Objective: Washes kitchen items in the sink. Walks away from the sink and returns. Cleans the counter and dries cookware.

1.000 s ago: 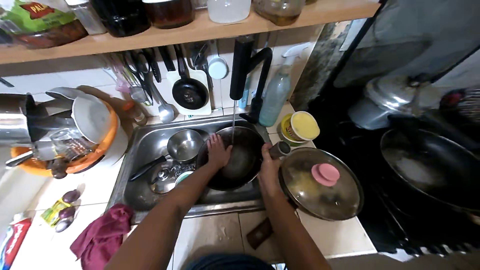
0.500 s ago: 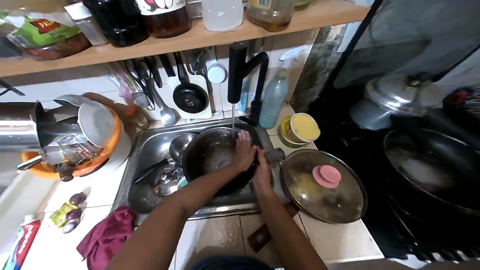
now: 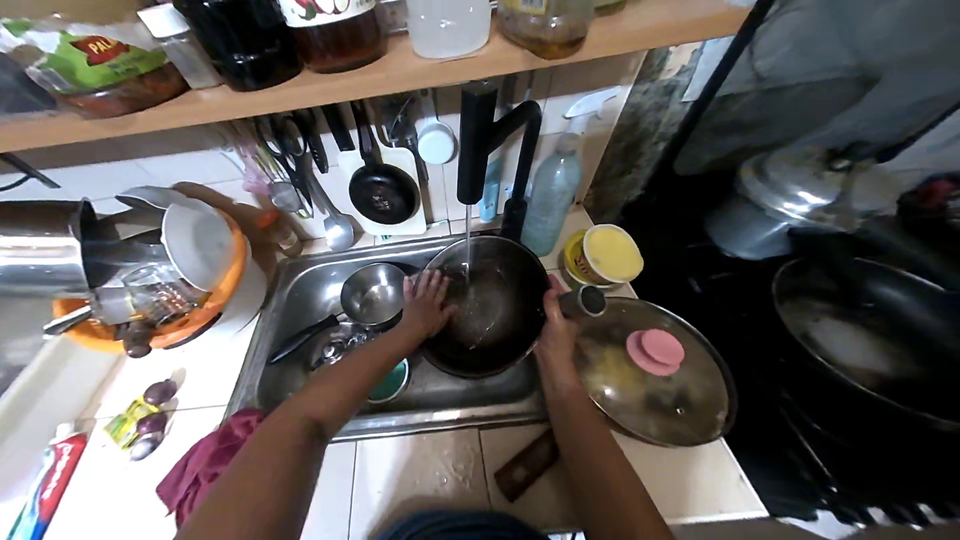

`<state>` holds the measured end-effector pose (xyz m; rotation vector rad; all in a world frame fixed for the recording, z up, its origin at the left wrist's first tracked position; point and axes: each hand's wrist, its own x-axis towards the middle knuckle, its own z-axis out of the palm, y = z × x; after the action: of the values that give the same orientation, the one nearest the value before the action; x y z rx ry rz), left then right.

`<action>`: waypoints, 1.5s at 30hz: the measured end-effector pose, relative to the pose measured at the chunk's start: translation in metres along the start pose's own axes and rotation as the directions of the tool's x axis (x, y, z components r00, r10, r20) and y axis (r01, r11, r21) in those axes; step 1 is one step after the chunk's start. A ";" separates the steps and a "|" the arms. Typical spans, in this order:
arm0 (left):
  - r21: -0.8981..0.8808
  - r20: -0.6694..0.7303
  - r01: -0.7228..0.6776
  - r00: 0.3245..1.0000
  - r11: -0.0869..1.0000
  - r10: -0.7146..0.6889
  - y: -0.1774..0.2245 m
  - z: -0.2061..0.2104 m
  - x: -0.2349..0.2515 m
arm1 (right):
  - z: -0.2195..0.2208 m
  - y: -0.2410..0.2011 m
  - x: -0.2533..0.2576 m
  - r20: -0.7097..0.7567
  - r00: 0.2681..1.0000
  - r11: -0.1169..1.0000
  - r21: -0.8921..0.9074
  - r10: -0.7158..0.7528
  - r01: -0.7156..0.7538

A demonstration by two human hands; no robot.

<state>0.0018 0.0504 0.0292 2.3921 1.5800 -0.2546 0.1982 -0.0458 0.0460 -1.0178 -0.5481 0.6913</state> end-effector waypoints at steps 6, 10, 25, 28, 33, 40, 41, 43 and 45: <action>-0.383 -0.401 0.048 0.891 0.923 -0.213 0.066 0.011 0.042 | 0.023 0.003 -0.026 0.017 0.985 0.986 -0.002 0.170 -0.170; -0.527 -0.515 -0.340 0.857 0.779 0.026 0.102 0.018 0.024 | 0.029 0.011 -0.027 0.022 0.983 0.982 0.054 0.180 -0.181; 0.210 0.230 -0.306 0.939 0.929 0.257 -0.052 -0.061 -0.101 | 0.015 0.031 0.017 0.193 0.922 0.941 -0.026 0.337 -0.338; 0.254 -0.007 -0.422 0.899 0.870 0.438 -0.092 -0.074 -0.111 | 0.020 0.050 0.016 0.308 0.873 0.916 0.004 0.380 -0.400; 0.155 0.092 -0.574 0.819 0.804 0.567 -0.090 -0.116 -0.147 | 0.062 0.016 0.011 0.181 0.616 0.639 -0.310 0.767 -0.704; -0.173 0.082 -0.463 0.873 0.869 0.482 -0.067 -0.160 -0.180 | 0.069 0.076 0.007 0.444 0.597 0.697 -0.091 0.668 -0.711; -0.244 0.027 -0.436 0.890 0.866 0.455 -0.068 -0.160 -0.182 | 0.072 0.086 0.007 0.414 0.594 0.649 0.010 0.690 -0.761; -0.399 -0.072 -0.372 0.924 0.838 0.376 -0.073 -0.156 -0.186 | 0.070 0.109 0.010 0.330 0.682 0.711 0.045 0.652 -0.701; -0.583 -0.171 -0.319 0.947 0.747 0.271 -0.076 -0.148 -0.188 | 0.066 0.098 0.005 0.272 0.742 0.773 -0.013 0.613 -0.634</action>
<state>-0.1413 -0.0397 0.2146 2.0874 1.0497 0.3662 0.1294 0.0300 -0.0137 -1.0418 -0.3910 1.4610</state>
